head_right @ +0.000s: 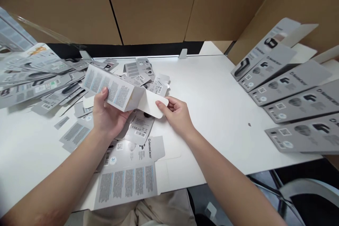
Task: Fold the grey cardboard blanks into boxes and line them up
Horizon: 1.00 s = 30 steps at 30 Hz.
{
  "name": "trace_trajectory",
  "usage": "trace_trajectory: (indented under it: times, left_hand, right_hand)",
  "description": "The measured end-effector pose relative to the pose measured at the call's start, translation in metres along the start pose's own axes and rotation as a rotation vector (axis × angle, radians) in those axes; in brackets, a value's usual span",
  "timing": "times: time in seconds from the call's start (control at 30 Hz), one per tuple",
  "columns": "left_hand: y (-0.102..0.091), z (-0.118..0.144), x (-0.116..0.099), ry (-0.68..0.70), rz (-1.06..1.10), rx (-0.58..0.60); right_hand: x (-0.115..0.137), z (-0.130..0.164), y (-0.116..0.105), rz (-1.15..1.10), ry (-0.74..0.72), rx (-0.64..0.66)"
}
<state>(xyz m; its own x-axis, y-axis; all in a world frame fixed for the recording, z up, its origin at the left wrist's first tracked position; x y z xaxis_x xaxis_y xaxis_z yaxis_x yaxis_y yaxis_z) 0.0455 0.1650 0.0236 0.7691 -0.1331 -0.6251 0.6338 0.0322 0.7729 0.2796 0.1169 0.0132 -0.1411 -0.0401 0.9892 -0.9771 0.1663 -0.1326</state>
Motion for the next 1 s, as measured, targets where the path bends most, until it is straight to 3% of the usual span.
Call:
trace_trajectory:
  times: [0.37, 0.77, 1.0]
  left_hand:
    - [-0.002, 0.001, -0.010, 0.144, 0.018, 0.037]
    - [-0.001, 0.006, 0.003, 0.067, -0.071, 0.105]
    - [0.002, 0.002, -0.004, 0.108, -0.013, 0.099]
  right_hand:
    - [0.003, 0.001, -0.002, 0.127, -0.032, 0.015]
    - [0.001, 0.000, -0.009, 0.346, -0.110, -0.087]
    - [0.009, 0.002, -0.005, 0.286, -0.145, -0.044]
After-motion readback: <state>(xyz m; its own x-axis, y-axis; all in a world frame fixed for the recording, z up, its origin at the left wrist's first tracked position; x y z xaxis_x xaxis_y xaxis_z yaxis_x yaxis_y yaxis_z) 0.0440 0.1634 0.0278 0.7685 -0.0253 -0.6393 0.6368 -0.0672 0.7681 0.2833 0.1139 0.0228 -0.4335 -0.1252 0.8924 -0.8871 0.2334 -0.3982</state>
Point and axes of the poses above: each hand's wrist, its own z-axis away from the middle knuckle, its own y-axis out of the palm, x = y × z, the point moved 7 cm from there along -z, towards the middle knuckle, and after that the axes turned 9 degrees about z, right-handed, at the moved point
